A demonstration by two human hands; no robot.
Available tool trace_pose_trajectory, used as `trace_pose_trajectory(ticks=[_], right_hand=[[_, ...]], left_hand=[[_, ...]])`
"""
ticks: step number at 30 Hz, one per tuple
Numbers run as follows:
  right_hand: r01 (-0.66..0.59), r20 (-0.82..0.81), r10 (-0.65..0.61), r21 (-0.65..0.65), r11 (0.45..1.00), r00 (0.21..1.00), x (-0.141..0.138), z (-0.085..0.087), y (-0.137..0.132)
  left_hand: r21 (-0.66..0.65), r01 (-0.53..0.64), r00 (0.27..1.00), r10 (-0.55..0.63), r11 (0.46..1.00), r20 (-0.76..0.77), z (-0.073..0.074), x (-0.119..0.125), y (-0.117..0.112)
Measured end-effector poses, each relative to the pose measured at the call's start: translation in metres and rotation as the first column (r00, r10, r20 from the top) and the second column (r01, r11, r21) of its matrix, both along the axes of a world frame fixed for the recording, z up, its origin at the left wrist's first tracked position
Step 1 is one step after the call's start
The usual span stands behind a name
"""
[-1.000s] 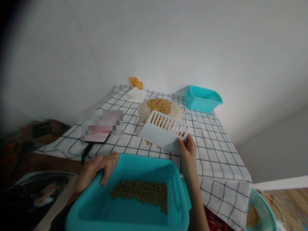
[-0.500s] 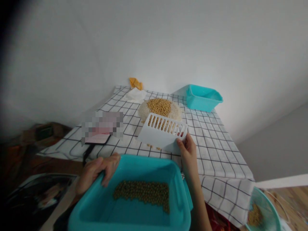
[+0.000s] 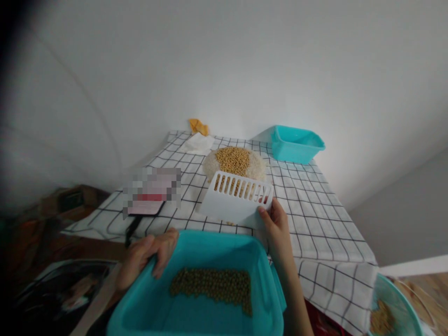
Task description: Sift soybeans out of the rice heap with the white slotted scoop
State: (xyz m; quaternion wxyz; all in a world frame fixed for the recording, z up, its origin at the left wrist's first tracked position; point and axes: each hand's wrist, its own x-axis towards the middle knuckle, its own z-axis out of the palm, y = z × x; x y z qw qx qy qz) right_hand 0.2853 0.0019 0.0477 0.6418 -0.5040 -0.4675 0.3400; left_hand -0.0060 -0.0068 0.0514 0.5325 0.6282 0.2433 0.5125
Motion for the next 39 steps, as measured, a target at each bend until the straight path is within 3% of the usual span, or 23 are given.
trace_pose_trajectory(ticks=[3,12,23,28,30,34,39], right_hand=[[0.017,-0.004,-0.017,0.002,1.0,1.0,0.0,-0.001,0.0],[0.057,-0.025,-0.056,0.048,0.997,0.998,-0.001,0.002,0.0],[0.014,0.035,-0.014,0.017,1.0,0.999,0.002,-0.002,0.001],[0.02,0.024,-0.02,-0.002,1.0,1.0,0.001,-0.001,0.0],[0.03,0.019,-0.03,0.008,1.0,0.999,0.001,-0.001,-0.001],[0.033,0.02,-0.033,0.012,0.999,0.999,0.0,0.001,-0.002],[0.015,0.009,-0.015,-0.004,1.0,1.0,-0.001,0.002,-0.002]], left_hand=[[-0.023,-0.08,0.994,0.081,0.997,0.074,-0.002,0.003,-0.001],[-0.001,0.057,0.998,-0.057,0.998,-0.029,0.0,-0.005,0.002],[0.015,0.035,0.998,-0.035,0.999,-0.045,0.0,-0.004,0.002],[0.014,-0.105,0.991,0.103,0.994,0.086,-0.006,0.007,0.0],[0.028,-0.082,0.99,0.078,0.996,0.115,-0.006,0.008,0.0],[0.027,0.023,0.999,-0.024,0.999,0.026,0.0,0.001,0.001],[0.015,0.013,0.999,-0.013,1.0,-0.05,0.003,-0.005,0.001]])
